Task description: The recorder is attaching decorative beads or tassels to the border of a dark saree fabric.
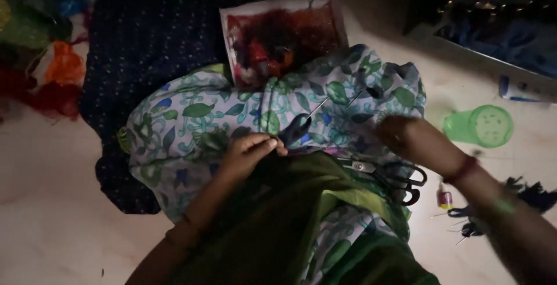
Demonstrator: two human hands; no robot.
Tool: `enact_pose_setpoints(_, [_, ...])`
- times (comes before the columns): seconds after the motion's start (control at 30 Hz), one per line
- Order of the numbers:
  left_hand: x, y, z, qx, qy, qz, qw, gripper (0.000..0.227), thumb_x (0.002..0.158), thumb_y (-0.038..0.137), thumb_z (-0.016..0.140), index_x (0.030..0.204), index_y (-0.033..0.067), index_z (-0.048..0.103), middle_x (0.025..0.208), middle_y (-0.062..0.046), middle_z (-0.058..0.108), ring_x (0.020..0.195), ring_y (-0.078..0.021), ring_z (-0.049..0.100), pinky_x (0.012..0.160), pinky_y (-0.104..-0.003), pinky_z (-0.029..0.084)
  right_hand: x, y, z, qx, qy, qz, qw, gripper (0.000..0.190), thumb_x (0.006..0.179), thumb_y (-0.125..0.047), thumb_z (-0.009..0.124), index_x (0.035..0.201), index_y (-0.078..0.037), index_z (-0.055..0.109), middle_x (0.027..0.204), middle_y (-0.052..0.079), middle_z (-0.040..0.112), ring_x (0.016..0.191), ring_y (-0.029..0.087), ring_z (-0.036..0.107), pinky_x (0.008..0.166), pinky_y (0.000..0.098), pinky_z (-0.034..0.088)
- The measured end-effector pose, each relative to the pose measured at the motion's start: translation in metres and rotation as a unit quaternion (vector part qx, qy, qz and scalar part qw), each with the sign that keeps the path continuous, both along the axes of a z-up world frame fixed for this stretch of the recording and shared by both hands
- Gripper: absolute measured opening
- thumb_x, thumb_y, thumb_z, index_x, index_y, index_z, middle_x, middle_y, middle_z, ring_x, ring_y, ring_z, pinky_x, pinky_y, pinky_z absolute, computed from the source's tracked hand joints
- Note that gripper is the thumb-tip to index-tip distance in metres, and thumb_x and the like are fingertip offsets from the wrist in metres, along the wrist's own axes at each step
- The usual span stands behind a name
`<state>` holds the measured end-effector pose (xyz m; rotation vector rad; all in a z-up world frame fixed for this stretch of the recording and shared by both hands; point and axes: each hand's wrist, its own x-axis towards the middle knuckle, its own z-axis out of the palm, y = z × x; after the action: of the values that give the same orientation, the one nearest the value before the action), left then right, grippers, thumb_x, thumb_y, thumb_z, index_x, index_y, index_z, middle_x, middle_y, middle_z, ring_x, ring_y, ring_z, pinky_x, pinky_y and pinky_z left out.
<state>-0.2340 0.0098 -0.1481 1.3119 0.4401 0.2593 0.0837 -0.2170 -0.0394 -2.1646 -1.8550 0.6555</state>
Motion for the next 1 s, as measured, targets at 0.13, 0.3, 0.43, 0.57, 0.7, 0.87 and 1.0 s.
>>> enact_pose_setpoints(0.13, [0.002, 0.007, 0.024, 0.008, -0.018, 0.024, 1.000, 0.026, 0.103, 0.019, 0.060, 0.105, -0.0019, 0.076, 0.101, -0.009, 0.079, 0.098, -0.0178, 0.074, 0.096, -0.033, 0.056, -0.043, 0.077, -0.016, 0.152, -0.040, 0.051, 0.986, 0.035, 0.082, -0.002, 0.063, 0.115, -0.007, 0.075, 0.105, 0.012, 0.072, 0.087, 0.031, 0.069, 0.074, 0.0399, 0.057])
enact_pose_setpoints(0.3, [0.008, 0.035, 0.063, -0.011, -0.042, 0.098, 0.994, 0.024, 0.105, 0.016, 0.060, 0.109, -0.0033, 0.073, 0.102, -0.009, 0.078, 0.098, -0.0172, 0.071, 0.095, -0.031, 0.055, -0.055, 0.118, -0.051, 0.175, -0.119, 0.053, 0.976, 0.021, 0.083, -0.010, 0.067, 0.102, -0.010, 0.076, 0.097, 0.011, 0.072, 0.077, 0.032, 0.070, 0.062, 0.0423, 0.055])
enact_pose_setpoints(0.43, [0.040, 0.064, 0.095, 0.004, -0.136, 0.115, 0.984, 0.024, 0.107, 0.016, 0.060, 0.111, -0.0039, 0.072, 0.104, -0.009, 0.076, 0.101, -0.0186, 0.072, 0.096, -0.033, 0.057, -0.027, 0.126, -0.036, 0.218, -0.103, -0.003, 0.970, 0.022, 0.084, -0.005, 0.065, 0.103, -0.009, 0.076, 0.098, 0.013, 0.073, 0.077, 0.033, 0.070, 0.065, 0.0419, 0.056])
enact_pose_setpoints(0.57, [0.084, 0.091, 0.130, 0.224, 0.069, 0.109, 0.966, 0.038, 0.101, 0.028, 0.070, 0.132, 0.0078, 0.064, 0.108, -0.011, 0.076, 0.097, -0.0219, 0.073, 0.090, -0.033, 0.057, -0.002, 0.132, 0.004, 0.304, -0.160, -0.179, 0.922, 0.019, 0.093, -0.005, 0.071, 0.110, -0.007, 0.077, 0.098, 0.018, 0.073, 0.081, 0.036, 0.069, 0.069, 0.0435, 0.056])
enact_pose_setpoints(0.7, [0.099, 0.124, 0.090, 0.463, -0.027, 0.243, 0.852, 0.020, 0.093, 0.023, 0.076, 0.100, 0.0042, 0.079, 0.117, -0.012, 0.077, 0.108, -0.0260, 0.071, 0.082, -0.032, 0.059, 0.023, 0.130, 0.023, 0.419, -0.167, -0.270, 0.850, 0.009, 0.101, -0.003, 0.073, 0.109, -0.005, 0.077, 0.096, 0.016, 0.075, 0.074, 0.027, 0.070, 0.061, 0.0390, 0.053])
enact_pose_setpoints(0.87, [0.078, 0.134, 0.104, 0.364, 0.052, 0.169, 0.915, 0.031, 0.093, 0.031, 0.077, 0.078, 0.0040, 0.078, 0.109, -0.006, 0.080, 0.098, -0.0185, 0.076, 0.077, -0.032, 0.060, -0.005, 0.119, 0.038, 0.418, -0.116, -0.284, 0.855, 0.009, 0.107, 0.002, 0.068, 0.111, -0.005, 0.073, 0.104, 0.010, 0.076, 0.086, 0.021, 0.073, 0.070, 0.0343, 0.056])
enact_pose_setpoints(1.0, [0.088, 0.112, 0.090, 0.329, -0.086, 0.013, 0.940, 0.030, 0.096, 0.038, 0.069, 0.099, 0.0094, 0.079, 0.125, -0.008, 0.073, 0.107, -0.0178, 0.073, 0.086, -0.032, 0.064, -0.048, 0.119, 0.056, 0.353, 0.002, -0.280, 0.893, 0.015, 0.092, 0.000, 0.075, 0.105, -0.003, 0.070, 0.105, 0.009, 0.074, 0.087, 0.018, 0.073, 0.069, 0.0283, 0.061])
